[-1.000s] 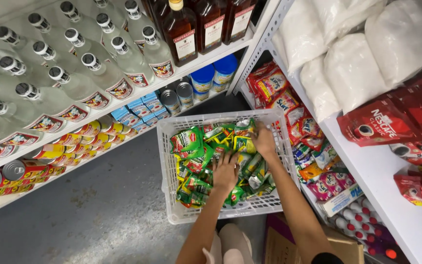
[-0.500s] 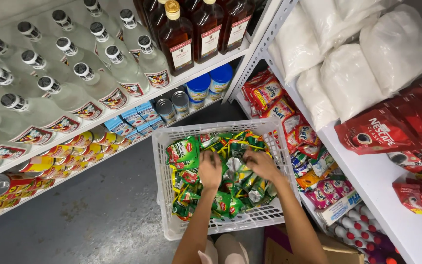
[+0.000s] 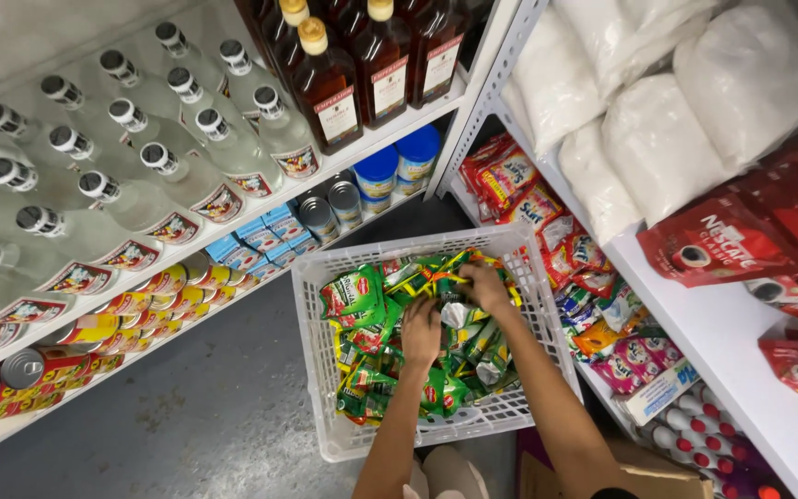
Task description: The recorder is seen organizing and stocking food pouches on metal shelves in a grocery store.
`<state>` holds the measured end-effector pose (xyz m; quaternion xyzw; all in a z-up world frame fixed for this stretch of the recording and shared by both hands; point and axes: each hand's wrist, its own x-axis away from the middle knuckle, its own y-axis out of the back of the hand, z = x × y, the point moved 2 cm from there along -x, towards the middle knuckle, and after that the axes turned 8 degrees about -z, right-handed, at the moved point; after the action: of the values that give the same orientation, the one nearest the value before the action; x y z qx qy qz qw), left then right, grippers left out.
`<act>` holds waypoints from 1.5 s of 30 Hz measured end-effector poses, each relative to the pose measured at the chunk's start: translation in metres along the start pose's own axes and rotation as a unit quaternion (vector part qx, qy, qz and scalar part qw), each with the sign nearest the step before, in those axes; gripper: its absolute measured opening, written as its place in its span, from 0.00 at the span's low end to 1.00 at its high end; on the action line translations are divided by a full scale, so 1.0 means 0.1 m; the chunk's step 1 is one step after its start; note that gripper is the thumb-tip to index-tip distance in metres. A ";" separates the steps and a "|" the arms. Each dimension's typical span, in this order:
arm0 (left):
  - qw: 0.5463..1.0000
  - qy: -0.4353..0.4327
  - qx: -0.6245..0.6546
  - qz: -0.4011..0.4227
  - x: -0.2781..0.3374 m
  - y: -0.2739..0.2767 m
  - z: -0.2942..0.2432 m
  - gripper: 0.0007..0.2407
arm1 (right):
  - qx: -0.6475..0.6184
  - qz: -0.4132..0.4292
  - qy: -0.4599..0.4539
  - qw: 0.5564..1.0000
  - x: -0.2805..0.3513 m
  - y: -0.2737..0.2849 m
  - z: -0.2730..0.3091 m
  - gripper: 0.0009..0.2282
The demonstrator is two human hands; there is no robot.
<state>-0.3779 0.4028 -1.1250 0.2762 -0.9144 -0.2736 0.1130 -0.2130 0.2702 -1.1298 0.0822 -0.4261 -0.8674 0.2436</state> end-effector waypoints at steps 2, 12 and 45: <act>1.000 0.011 0.019 -0.018 -0.03 0.02 -0.11 0.14 | -0.019 -0.020 0.058 0.998 0.01 0.11 0.13 0.11; 0.977 -0.033 0.196 -0.078 0.06 1.12 -1.31 0.27 | -0.099 -0.097 0.103 0.985 0.75 1.24 1.58 0.06; 0.884 -0.431 0.174 -0.046 1.21 4.92 -7.03 0.03 | -0.209 -0.252 0.105 0.939 2.81 5.66 4.46 0.08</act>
<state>-0.4436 0.3698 -0.2622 0.1879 -0.8920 -0.2068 -0.3553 -0.4138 0.1505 -0.3920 0.2245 -0.1726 -0.9563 0.0724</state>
